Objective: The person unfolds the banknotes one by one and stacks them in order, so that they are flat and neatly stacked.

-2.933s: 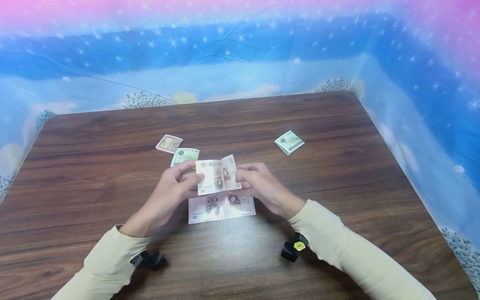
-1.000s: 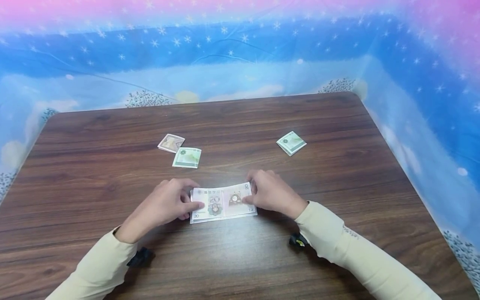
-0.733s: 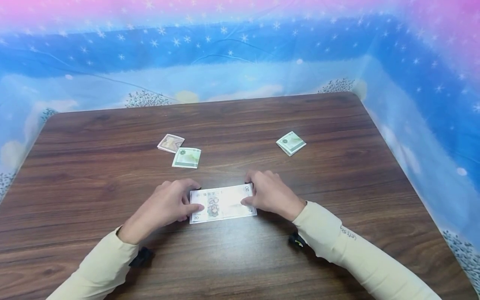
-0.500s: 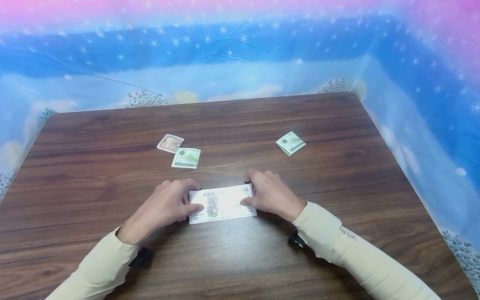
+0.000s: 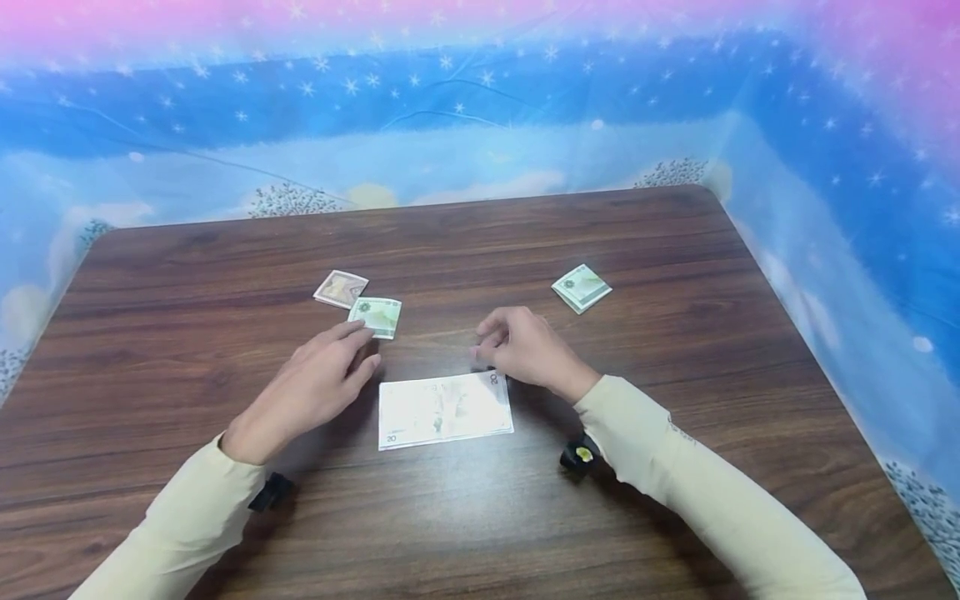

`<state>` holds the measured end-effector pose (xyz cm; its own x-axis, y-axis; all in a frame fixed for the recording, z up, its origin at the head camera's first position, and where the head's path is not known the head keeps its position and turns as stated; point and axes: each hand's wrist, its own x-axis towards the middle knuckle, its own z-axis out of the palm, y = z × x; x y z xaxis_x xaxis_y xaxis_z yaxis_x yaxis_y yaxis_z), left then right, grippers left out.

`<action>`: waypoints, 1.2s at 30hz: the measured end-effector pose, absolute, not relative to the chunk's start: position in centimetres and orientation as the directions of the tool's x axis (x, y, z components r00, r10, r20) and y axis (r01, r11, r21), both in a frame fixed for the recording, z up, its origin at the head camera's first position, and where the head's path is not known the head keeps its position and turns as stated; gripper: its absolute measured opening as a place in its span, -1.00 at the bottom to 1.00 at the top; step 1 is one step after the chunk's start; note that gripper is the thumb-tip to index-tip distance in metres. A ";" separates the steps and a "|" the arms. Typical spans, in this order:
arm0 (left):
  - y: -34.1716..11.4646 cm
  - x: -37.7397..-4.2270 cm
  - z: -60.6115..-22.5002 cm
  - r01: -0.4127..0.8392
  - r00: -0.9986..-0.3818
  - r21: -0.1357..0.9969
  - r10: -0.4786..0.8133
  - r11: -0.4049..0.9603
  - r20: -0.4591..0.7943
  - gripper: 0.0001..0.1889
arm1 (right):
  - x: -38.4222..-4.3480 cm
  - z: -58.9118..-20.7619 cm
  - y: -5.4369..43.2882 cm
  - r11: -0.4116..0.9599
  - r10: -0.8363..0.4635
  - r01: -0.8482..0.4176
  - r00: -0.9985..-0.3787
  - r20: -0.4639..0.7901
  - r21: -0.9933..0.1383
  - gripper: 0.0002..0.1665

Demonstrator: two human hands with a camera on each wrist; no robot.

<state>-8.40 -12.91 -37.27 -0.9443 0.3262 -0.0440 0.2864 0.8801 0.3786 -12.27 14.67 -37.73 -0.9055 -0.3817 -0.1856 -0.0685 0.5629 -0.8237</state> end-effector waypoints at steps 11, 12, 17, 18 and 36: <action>-11.9 -8.5 -37.8 0.342 -0.903 0.357 0.409 0.869 -0.131 -0.52 | -13.9 -38.2 13.0 0.224 -0.334 0.362 -0.844 -0.420 -0.905 -0.52; -11.6 -8.5 -37.7 0.345 -0.899 0.364 0.416 0.865 -0.137 -0.51 | -14.0 -38.2 12.9 0.194 -0.339 0.384 -0.837 -0.429 -0.903 -0.51; -10.3 -8.7 -37.5 0.368 -0.875 0.394 0.457 0.842 -0.159 -0.51 | -14.2 -38.1 12.3 0.083 -0.368 0.462 -0.810 -0.458 -0.883 -0.46; -10.2 -8.8 -37.5 0.374 -0.871 0.402 0.465 0.836 -0.157 -0.51 | -14.2 -38.0 12.2 0.064 -0.371 0.473 -0.806 -0.461 -0.879 -0.45; -9.3 -9.3 -37.7 0.437 -0.841 0.485 0.535 0.757 -0.077 -0.87 | -14.7 -37.9 11.4 -0.086 -0.371 0.573 -0.777 -0.508 -0.815 -0.40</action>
